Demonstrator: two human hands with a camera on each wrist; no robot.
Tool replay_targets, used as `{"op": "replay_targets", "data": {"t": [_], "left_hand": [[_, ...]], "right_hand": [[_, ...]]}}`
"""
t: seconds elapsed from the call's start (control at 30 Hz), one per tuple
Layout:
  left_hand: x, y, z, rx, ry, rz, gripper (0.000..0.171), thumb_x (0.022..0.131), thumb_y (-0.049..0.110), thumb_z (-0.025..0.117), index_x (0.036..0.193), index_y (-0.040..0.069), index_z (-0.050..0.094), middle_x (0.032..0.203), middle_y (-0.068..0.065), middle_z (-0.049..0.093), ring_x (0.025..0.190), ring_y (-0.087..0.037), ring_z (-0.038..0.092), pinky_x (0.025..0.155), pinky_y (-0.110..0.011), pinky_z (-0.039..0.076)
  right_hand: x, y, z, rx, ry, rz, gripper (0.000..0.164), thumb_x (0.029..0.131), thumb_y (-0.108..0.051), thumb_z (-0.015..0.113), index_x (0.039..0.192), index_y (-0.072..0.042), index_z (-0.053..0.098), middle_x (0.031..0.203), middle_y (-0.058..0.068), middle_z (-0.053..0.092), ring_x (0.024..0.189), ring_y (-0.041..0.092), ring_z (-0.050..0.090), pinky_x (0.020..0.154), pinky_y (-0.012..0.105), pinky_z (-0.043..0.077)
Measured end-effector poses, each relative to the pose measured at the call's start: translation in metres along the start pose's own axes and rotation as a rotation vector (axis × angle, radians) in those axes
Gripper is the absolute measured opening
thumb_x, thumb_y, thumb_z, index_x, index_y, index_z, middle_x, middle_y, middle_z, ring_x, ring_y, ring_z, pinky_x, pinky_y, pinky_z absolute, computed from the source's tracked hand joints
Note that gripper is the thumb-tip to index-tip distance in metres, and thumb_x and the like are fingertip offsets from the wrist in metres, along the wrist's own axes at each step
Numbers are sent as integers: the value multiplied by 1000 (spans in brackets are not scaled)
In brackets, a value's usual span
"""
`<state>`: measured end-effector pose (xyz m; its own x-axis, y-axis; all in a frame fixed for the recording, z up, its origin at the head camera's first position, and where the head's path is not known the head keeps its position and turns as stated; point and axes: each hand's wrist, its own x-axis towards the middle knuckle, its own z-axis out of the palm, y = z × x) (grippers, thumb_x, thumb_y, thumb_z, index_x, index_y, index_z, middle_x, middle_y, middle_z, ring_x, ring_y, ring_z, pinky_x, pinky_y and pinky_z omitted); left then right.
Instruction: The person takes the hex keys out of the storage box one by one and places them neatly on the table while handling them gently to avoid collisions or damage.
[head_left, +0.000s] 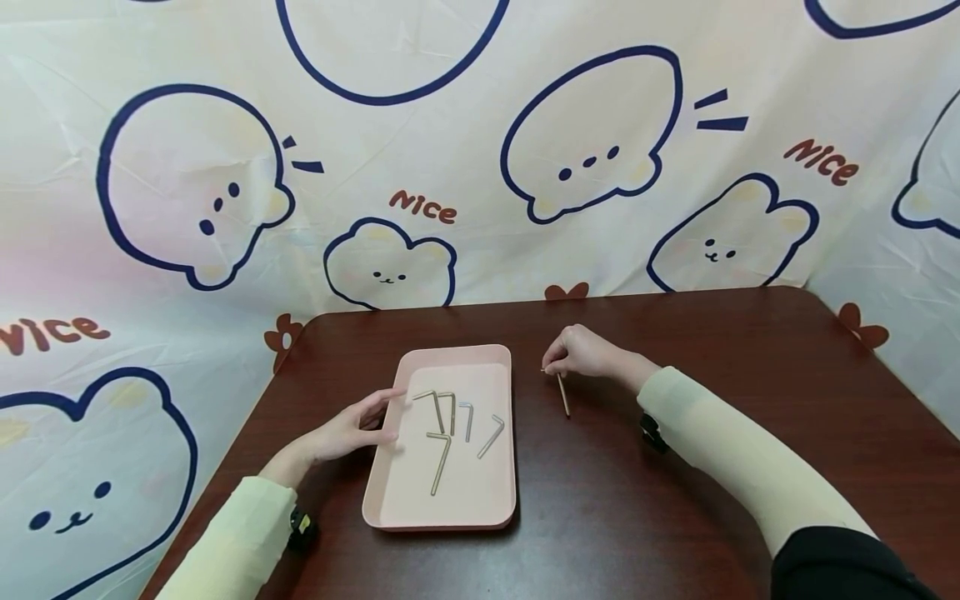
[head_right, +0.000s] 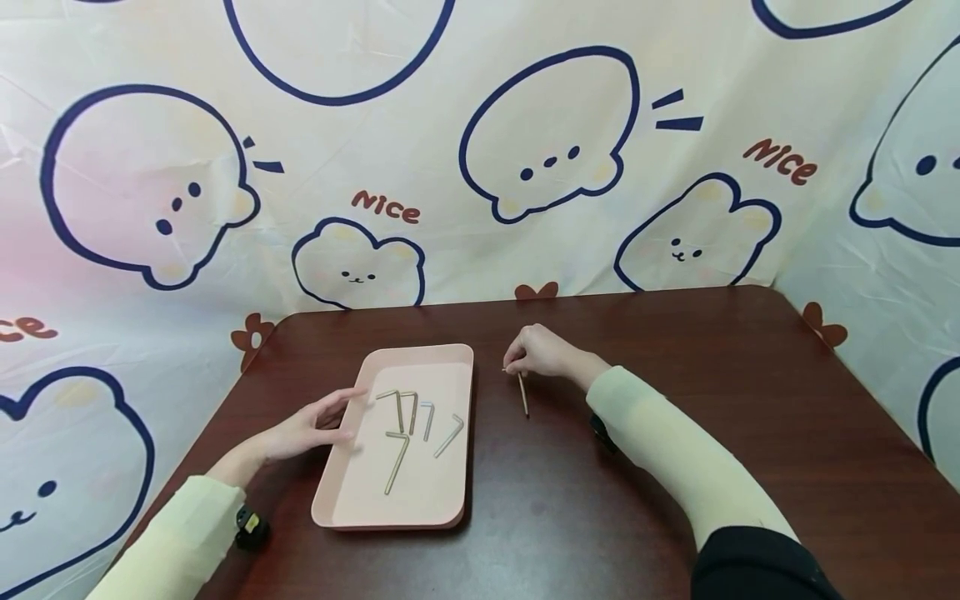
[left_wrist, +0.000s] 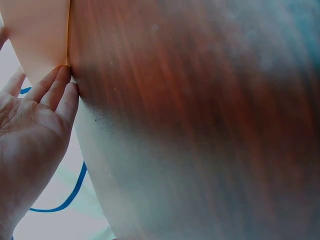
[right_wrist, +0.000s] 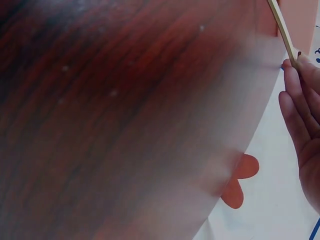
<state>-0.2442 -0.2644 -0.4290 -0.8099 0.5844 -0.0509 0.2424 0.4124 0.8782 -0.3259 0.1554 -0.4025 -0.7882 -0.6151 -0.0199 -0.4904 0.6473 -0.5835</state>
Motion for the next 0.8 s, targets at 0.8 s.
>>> {"op": "replay_targets", "data": {"t": [0.8], "left_hand": [[-1,-1,1,33,3,-15,68,91,9,68,148,-3,31,150,-27,30,140,-44,22,108,-60,20]], "right_hand": [[3,6,10,-86,-28,13,7,84,-6,76,84,-12,79,81,-5,70,71,12,56,62,23,49]]}}
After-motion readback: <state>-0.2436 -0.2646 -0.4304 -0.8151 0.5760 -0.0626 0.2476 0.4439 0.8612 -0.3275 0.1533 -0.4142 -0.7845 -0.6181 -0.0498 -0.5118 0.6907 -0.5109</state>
